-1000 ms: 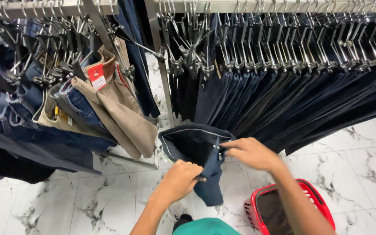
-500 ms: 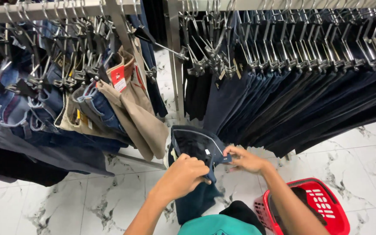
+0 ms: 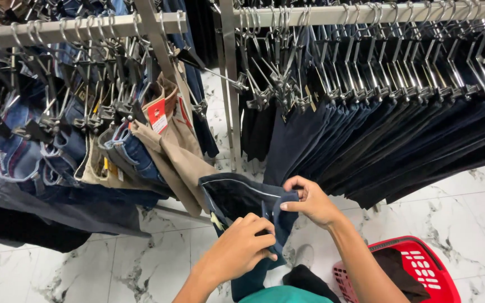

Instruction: Picking up pants from a basket and hanging them onto a display rack using hangers.

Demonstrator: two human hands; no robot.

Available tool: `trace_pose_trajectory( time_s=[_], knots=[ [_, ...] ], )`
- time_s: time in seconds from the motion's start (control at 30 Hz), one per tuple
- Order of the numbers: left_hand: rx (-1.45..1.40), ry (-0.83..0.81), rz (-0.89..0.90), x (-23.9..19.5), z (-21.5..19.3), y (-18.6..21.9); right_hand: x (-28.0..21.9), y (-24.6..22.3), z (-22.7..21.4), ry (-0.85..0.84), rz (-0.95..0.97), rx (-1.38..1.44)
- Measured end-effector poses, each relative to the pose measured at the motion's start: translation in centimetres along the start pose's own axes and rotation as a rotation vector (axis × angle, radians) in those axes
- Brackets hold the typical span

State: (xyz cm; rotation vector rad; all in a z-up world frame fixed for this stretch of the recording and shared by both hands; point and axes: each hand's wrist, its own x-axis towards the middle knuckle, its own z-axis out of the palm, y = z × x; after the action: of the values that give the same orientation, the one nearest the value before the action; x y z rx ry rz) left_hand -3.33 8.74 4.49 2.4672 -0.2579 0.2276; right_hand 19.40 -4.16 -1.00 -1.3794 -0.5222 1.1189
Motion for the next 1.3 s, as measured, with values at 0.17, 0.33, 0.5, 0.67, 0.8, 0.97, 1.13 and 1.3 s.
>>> trace_pose_trajectory(
  time_s=[0.17, 0.33, 0.5, 0.67, 0.8, 0.97, 1.13, 1.3],
  knots=[
    [0.114, 0.229, 0.022, 1.5, 1.9, -0.8, -2.4, -5.2, 3.2, 0.189, 0.048, -0.298],
    [0.339, 0.572, 0.097, 4.1, 3.1, -0.7, -3.6, -3.7, 3.6, 0.421, -0.266, -0.698],
    [0.204, 0.676, 0.041, 7.1, 3.7, -1.3, -5.0, -5.2, 2.4, 0.37, -0.118, -0.501],
    [0.012, 0.677, -0.079, 9.7, 3.9, -1.5, -6.2, -5.8, -0.8, 0.14, -0.168, -0.299],
    [-0.004, 0.706, 0.093, 12.1, 2.9, -0.5, -6.4, -5.8, -2.1, 0.09, -0.499, -0.646],
    [-0.05, 0.734, 0.057, 13.6, 1.5, -1.4, -5.6, -5.1, -4.4, 0.194, -0.576, -0.736],
    [-0.018, 0.019, -0.451, 11.2, -2.6, -7.3, -4.8, -4.5, -8.7, 0.295, -0.483, -0.629],
    [0.158, -0.008, -0.462, 6.3, 1.2, -18.7, -4.4, -3.1, -13.1, 0.421, -0.469, -0.538]
  ],
)
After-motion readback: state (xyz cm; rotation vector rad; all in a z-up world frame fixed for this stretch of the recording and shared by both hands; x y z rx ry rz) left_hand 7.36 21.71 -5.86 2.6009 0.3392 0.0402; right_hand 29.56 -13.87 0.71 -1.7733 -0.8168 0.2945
